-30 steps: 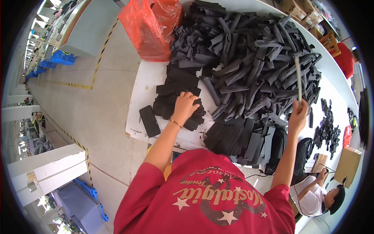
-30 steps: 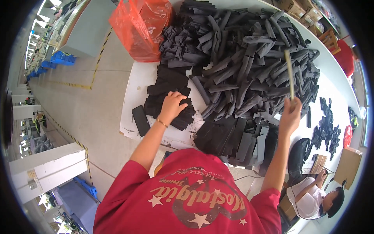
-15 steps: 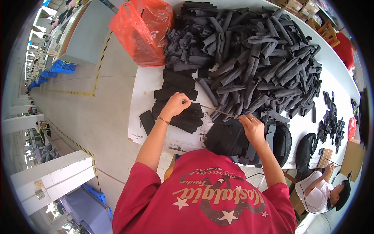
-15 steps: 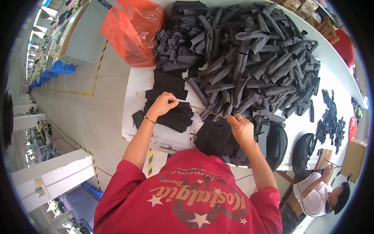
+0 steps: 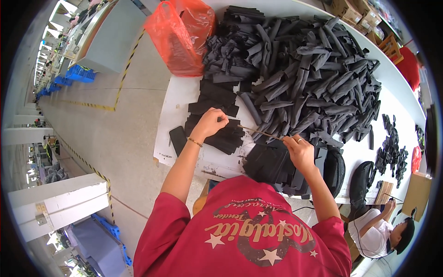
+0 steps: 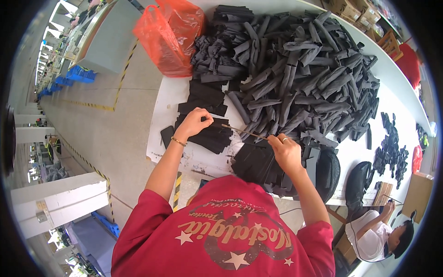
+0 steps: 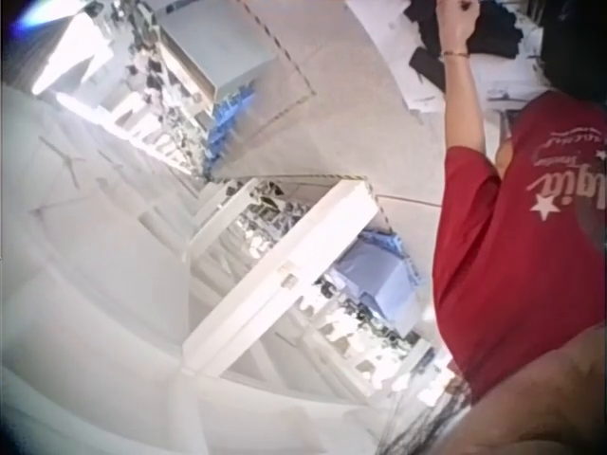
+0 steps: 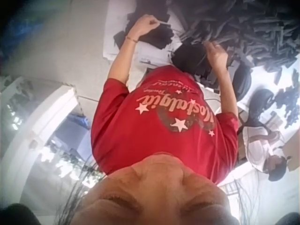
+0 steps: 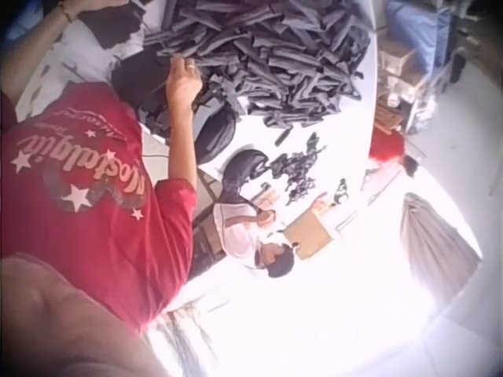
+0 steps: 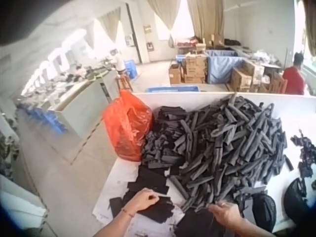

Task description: The recorder picks up black foam blocks, uses a wooden stick to apply pressure or adhesive to the center, and stacks the processed pieces.

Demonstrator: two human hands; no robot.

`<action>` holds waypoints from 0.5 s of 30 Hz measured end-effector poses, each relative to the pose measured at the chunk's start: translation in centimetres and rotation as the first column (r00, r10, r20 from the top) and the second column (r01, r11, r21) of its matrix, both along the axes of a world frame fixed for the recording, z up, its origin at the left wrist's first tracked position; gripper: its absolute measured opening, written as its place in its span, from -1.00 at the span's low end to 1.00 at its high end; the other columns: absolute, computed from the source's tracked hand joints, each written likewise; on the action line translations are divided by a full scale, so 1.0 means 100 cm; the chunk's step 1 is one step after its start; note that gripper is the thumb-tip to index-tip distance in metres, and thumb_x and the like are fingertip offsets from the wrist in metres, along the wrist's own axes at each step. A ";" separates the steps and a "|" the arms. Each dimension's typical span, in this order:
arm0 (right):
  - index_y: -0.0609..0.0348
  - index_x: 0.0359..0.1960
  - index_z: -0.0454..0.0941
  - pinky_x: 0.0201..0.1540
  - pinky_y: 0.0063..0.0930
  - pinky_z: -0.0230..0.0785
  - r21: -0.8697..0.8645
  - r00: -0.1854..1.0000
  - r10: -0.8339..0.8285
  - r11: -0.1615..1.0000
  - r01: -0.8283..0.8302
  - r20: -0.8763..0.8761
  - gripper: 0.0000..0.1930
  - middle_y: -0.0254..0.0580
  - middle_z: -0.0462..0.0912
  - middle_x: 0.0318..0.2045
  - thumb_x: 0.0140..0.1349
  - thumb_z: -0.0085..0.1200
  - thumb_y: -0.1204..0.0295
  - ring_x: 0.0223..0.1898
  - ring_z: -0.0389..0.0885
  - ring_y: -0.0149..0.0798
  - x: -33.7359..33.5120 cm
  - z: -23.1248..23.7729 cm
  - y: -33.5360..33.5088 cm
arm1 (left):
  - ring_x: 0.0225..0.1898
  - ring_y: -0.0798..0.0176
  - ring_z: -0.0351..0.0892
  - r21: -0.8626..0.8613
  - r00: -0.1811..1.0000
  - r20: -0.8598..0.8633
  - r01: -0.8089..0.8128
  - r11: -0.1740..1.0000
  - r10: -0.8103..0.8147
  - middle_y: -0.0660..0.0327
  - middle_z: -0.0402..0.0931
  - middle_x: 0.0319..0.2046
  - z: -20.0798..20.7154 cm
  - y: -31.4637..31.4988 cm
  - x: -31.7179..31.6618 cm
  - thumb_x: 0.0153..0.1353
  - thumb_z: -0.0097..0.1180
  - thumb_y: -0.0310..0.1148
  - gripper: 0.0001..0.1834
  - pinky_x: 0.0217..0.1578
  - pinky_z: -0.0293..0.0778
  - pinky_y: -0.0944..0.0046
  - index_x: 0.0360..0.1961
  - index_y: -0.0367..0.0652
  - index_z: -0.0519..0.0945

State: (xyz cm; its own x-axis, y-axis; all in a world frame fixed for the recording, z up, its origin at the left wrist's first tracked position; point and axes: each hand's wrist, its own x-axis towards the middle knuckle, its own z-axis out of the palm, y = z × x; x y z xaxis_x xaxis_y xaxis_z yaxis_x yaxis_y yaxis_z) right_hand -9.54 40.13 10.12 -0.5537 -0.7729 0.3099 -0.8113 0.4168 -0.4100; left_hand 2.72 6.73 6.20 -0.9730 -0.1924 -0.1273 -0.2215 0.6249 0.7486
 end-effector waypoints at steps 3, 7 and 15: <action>0.01 -0.34 0.56 -0.54 -0.32 0.38 0.002 1.000 -0.001 1.000 0.001 -0.019 -0.90 -0.28 0.45 -0.55 0.10 0.19 0.41 -0.55 0.54 -0.17 0.003 -0.004 0.001 | -0.17 0.15 0.45 0.001 1.000 -0.011 -0.005 1.000 0.005 0.22 0.59 -0.39 0.003 0.001 0.004 0.05 0.20 -0.39 -0.88 -0.12 0.39 0.23 -0.46 -0.23 0.60; 0.01 -0.34 0.56 -0.54 -0.30 0.39 0.002 1.000 -0.006 1.000 0.006 -0.026 -0.90 -0.27 0.44 -0.56 0.12 0.19 0.39 -0.55 0.54 -0.16 0.005 -0.004 0.003 | -0.18 0.15 0.46 0.000 1.000 -0.011 -0.022 1.000 0.022 0.21 0.59 -0.39 0.010 0.001 0.009 0.06 0.19 -0.38 -0.87 -0.11 0.39 0.23 -0.45 -0.24 0.60; 0.10 -0.26 0.58 -0.46 -0.24 0.42 -0.053 0.984 0.035 0.998 -0.026 0.177 -0.88 -0.17 0.52 -0.47 0.17 0.15 0.42 -0.48 0.58 -0.05 0.027 -0.009 -0.025 | -0.17 0.13 0.47 0.003 0.993 -0.091 0.081 0.997 -0.080 0.22 0.59 -0.41 0.023 0.049 0.001 0.04 0.18 -0.38 -0.90 -0.12 0.38 0.20 -0.50 -0.18 0.60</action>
State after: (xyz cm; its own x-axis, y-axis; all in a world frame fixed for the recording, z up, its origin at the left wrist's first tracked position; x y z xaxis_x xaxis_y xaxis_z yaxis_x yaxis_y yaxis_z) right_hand -6.86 37.65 9.26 -0.5795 -0.7765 0.2475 -0.7358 0.3679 -0.5685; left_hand 2.80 11.61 8.49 -0.9929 -0.1127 -0.0384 -0.1015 0.6332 0.7673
